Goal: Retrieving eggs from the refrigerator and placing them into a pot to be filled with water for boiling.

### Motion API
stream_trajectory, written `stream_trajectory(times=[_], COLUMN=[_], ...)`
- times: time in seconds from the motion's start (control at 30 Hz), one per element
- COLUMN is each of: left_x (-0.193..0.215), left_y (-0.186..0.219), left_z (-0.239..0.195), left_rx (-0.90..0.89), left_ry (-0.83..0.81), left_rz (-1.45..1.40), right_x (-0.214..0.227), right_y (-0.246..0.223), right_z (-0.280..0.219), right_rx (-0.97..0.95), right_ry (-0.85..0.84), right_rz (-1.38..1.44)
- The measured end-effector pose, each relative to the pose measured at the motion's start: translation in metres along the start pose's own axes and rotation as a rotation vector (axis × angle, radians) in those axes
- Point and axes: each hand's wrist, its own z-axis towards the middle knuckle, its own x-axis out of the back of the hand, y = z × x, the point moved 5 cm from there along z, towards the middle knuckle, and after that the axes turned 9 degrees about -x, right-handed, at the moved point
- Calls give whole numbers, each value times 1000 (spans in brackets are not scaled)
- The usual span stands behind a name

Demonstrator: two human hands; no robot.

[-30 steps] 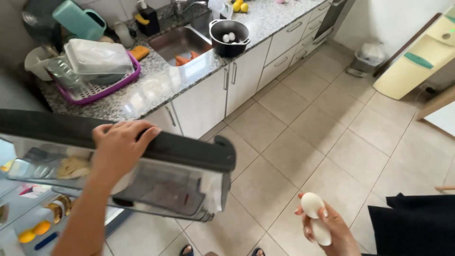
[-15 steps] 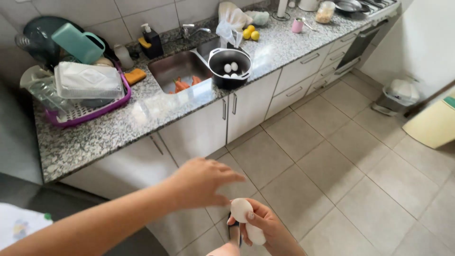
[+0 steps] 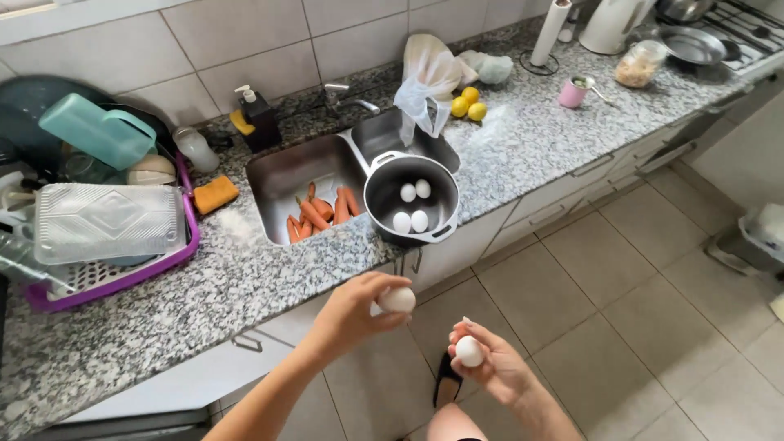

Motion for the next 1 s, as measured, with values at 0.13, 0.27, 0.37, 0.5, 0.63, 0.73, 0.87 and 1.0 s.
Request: stream_trajectory(times=[0.13, 0.27, 0.37, 0.5, 0.63, 0.73, 0.87, 1.0], left_x=[-33, -85, -92, -106, -123, -125, -124, -127], left_y=[-117, -227, -249, -278, -312, -325, -322, -320], left_z=[76, 138, 175, 184, 174, 179, 182, 184], left_rx=[151, 254, 479, 683, 733, 707, 656, 529], left_ry=[212, 292, 212, 65, -18, -75, -161, -119], left_rz=[92, 341, 438, 506, 507, 520, 509, 611], right_x=[-5, -33, -53, -53, -45, -48, -53, -87], right_y=[-110, -207, -238, -225, -213, -212, -207, -230], right_z=[60, 151, 226, 303, 329, 335, 333, 275], right_rx=[117, 642, 887, 1193, 1133, 937, 895, 952], right_ry=[-62, 116, 149, 180, 33, -35, -90, -144], right_rz=[-329, -1195, -1769, -2379, -2471, -2611, -2608, -2566])
